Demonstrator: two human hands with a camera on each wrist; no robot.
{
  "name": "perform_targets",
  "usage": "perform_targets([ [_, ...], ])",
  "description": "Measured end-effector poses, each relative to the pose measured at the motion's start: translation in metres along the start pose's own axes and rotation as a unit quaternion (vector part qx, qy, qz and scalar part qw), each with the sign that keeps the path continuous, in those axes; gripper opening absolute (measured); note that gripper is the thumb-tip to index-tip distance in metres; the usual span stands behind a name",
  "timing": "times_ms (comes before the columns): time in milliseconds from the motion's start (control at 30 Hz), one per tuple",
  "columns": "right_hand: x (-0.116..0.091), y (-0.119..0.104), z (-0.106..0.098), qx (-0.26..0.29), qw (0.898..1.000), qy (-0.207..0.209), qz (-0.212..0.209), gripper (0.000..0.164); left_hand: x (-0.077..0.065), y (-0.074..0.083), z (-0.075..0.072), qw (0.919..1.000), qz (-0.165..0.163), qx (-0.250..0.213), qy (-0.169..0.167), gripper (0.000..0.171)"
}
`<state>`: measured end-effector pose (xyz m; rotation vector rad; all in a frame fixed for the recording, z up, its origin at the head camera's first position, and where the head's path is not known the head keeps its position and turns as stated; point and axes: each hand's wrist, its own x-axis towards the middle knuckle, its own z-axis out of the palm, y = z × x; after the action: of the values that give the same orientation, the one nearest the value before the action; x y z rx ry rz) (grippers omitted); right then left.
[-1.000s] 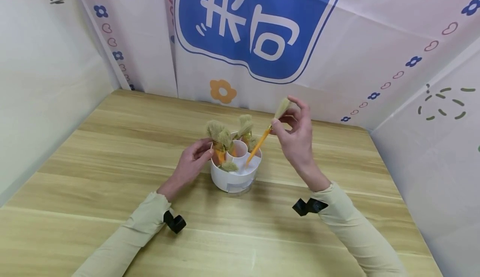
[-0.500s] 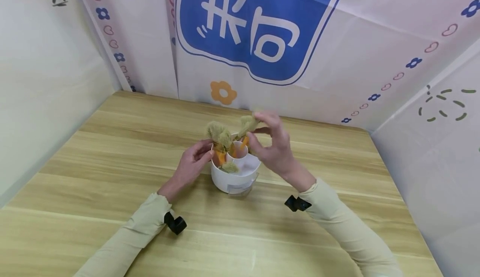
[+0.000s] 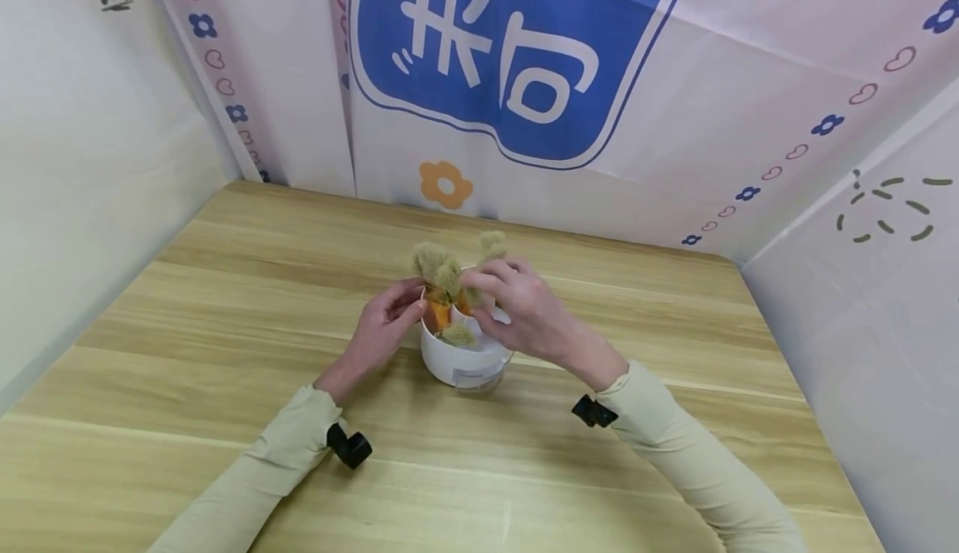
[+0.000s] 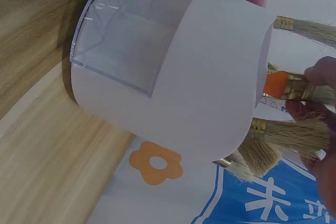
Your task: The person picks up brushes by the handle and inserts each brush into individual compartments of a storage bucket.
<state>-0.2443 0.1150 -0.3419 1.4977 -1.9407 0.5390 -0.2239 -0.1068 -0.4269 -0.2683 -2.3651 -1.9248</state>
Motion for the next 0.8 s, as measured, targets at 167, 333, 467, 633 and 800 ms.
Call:
perform_targets([
  [167,0.0007,-0.0009,0.0022,-0.035,0.999,-0.031,0.019,0.046,-0.0008,0.0004,-0.0008,1.0,0.006,-0.002,-0.001,0.04],
  [333,0.0042,-0.0008,0.0038,-0.08,0.994,-0.068,0.03,0.046,-0.0019,0.0001,-0.0019,1.0,0.002,-0.003,-0.001,0.041],
  [467,0.0059,-0.0004,0.0045,-0.099,0.991,-0.087,0.033,0.046,-0.0019,-0.0004,-0.002,1.0,0.003,-0.005,0.001,0.041],
  [633,0.0062,-0.0017,0.0043,-0.097,0.99,-0.091,0.036,0.046,-0.0022,-0.0006,-0.0024,1.0,0.004,-0.001,-0.001,0.04],
  [800,0.004,-0.003,0.0028,-0.079,0.993,-0.076,0.043,0.044,-0.0019,-0.0005,-0.0016,1.0,0.006,-0.003,0.002,0.04],
])
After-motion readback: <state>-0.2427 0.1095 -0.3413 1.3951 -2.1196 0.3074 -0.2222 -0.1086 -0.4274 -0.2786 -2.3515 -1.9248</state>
